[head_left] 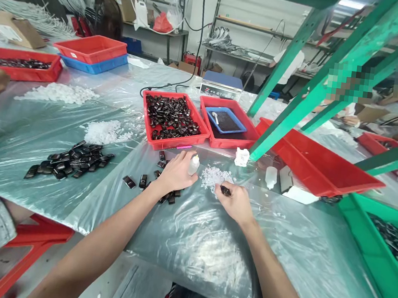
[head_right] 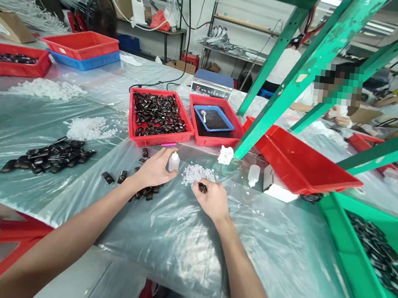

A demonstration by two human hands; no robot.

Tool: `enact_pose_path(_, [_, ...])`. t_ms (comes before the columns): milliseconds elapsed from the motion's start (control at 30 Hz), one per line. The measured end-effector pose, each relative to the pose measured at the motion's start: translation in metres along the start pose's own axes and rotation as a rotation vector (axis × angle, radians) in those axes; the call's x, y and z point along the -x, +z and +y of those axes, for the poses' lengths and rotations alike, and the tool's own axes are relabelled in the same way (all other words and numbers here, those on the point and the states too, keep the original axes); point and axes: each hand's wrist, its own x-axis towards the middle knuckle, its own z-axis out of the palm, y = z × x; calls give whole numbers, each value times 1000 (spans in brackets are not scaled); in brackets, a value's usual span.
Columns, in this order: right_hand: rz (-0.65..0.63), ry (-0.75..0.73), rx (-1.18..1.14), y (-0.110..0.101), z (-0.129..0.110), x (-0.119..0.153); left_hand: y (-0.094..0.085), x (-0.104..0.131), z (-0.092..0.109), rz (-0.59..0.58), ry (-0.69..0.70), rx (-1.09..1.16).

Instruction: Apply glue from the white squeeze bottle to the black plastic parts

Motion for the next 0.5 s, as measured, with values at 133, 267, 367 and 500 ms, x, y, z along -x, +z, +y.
enact_pose_path(133, [-17,-5,-12,0,-5,2,2,0,-2,-51,-43,-96])
enact_pose_path(267, [70,44,-109,-8,-2,1,0,-3,-5,-77,-54,-132])
enact_pose_path(367, [119,74,-242,-13,3,0,-1,-5,-3,-60,-61,-107])
enact_pose_path(500, [138,105,-401,-12,9,0,-3,-4,3,-15,-99,-24])
